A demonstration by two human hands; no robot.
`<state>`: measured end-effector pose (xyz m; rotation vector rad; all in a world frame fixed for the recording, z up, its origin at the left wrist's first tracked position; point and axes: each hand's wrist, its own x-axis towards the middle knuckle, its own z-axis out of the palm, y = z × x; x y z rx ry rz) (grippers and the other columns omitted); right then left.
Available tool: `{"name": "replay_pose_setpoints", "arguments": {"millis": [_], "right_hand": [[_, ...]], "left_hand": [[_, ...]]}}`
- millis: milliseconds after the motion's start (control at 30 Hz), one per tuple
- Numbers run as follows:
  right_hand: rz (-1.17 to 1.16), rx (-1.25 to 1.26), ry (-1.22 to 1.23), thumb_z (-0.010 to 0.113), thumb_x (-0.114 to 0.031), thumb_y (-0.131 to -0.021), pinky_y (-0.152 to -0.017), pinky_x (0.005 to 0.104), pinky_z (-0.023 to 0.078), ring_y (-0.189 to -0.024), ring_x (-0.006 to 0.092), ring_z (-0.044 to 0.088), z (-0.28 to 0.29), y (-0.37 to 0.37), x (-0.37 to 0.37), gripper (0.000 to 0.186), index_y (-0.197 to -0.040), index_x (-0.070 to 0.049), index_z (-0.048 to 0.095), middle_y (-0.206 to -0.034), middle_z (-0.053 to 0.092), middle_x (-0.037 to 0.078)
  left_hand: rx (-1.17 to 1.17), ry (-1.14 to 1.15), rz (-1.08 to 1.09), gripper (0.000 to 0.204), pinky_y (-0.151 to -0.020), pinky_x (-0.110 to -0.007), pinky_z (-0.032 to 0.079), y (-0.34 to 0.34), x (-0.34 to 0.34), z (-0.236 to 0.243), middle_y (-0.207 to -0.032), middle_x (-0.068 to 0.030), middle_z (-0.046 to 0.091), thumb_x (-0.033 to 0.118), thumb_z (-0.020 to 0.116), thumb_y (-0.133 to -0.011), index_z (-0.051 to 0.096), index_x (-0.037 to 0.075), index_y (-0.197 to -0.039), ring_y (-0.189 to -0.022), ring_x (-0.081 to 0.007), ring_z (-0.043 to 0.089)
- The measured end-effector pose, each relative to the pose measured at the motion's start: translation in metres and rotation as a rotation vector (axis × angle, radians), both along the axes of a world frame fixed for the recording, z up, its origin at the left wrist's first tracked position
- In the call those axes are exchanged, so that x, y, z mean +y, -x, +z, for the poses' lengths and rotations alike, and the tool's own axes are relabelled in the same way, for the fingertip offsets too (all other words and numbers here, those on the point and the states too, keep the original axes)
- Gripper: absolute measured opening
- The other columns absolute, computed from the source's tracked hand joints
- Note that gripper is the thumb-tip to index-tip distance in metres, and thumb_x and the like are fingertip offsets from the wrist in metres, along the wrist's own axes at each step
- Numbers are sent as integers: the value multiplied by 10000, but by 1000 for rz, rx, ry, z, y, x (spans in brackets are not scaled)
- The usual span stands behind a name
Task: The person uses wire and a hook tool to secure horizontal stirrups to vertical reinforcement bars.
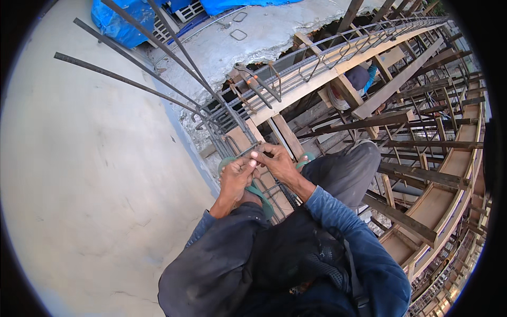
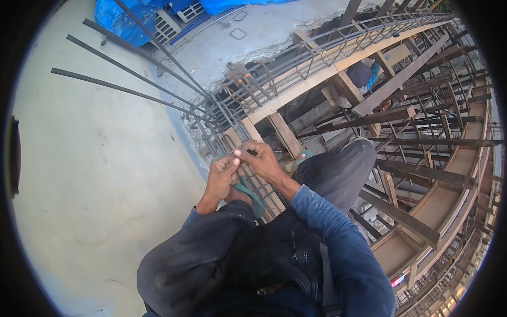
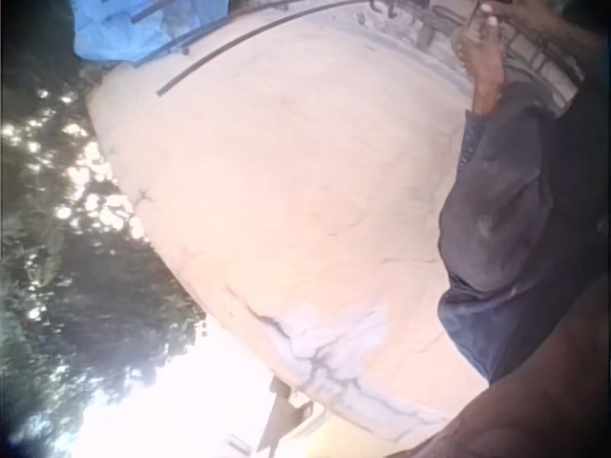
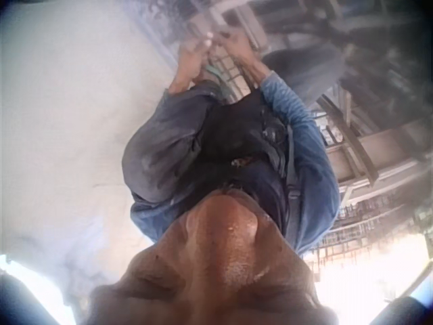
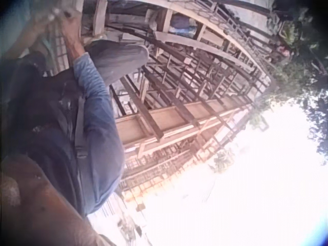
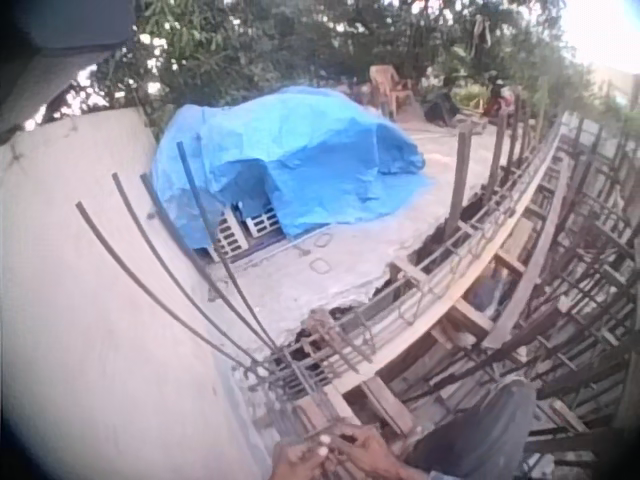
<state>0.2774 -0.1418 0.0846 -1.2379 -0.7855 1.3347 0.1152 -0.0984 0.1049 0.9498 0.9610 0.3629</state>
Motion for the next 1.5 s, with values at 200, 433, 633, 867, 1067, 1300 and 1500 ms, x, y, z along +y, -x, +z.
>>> {"name": "replay_pose_setpoints", "arguments": {"millis": [200,433,633,867,1067,1300,1500], "right_hand": [[-63,321,48,651,-193,-959,-647,234,420,-718,54,492,-18,-18,-23,192,-973,-6,696,-835,626,-2],[44,506,74,602,-222,-994,-679,260,498,-766,90,584,-22,-34,-37,219,-962,-7,632,-867,637,19],[160,258,118,616,-257,-986,-682,271,544,-766,124,635,-30,-42,-36,261,-1012,1,632,-874,650,45],[133,344,173,697,-249,-932,-646,253,526,-717,124,633,-35,-31,-39,287,-1051,10,661,-841,665,55],[68,339,123,719,-221,-913,-621,256,511,-671,107,600,-40,-25,-39,217,-934,-9,674,-761,644,36],[28,455,46,688,-191,-935,-662,255,502,-707,92,594,-24,-33,-42,179,-899,-17,668,-769,633,12],[32,-5,92,703,-193,-926,-650,255,470,-714,85,568,-30,-33,-41,192,-865,-13,671,-773,621,3]], "left_hand": [[-172,106,83,258,-502,-195,340,-5,-15,-7,-789,-96,627,196,570,-1002,583,-41,-1103,-536,-64,434],[-3,-2,-94,212,-487,-190,323,-2,-17,-14,-762,-84,627,140,558,-996,601,-49,-1082,-528,-57,421],[148,-173,-84,187,-471,-188,283,-5,-21,-18,-749,-51,621,131,550,-998,626,-21,-1077,-520,-25,386],[199,-504,-159,155,-504,-210,349,-14,-22,-5,-733,-15,615,124,548,-994,637,9,-1049,-546,-42,449],[257,-479,-58,161,-525,-211,376,-13,-19,-12,-738,-25,618,129,550,-989,632,-9,-1007,-574,-50,481],[195,-418,-55,196,-507,-212,359,-11,-18,-10,-751,-41,617,153,549,-993,616,-30,-1010,-552,-46,447],[139,-273,-89,210,-480,-201,327,-14,-23,-8,-754,-47,607,160,525,-1010,609,-30,-1041,-532,-47,428]]}}
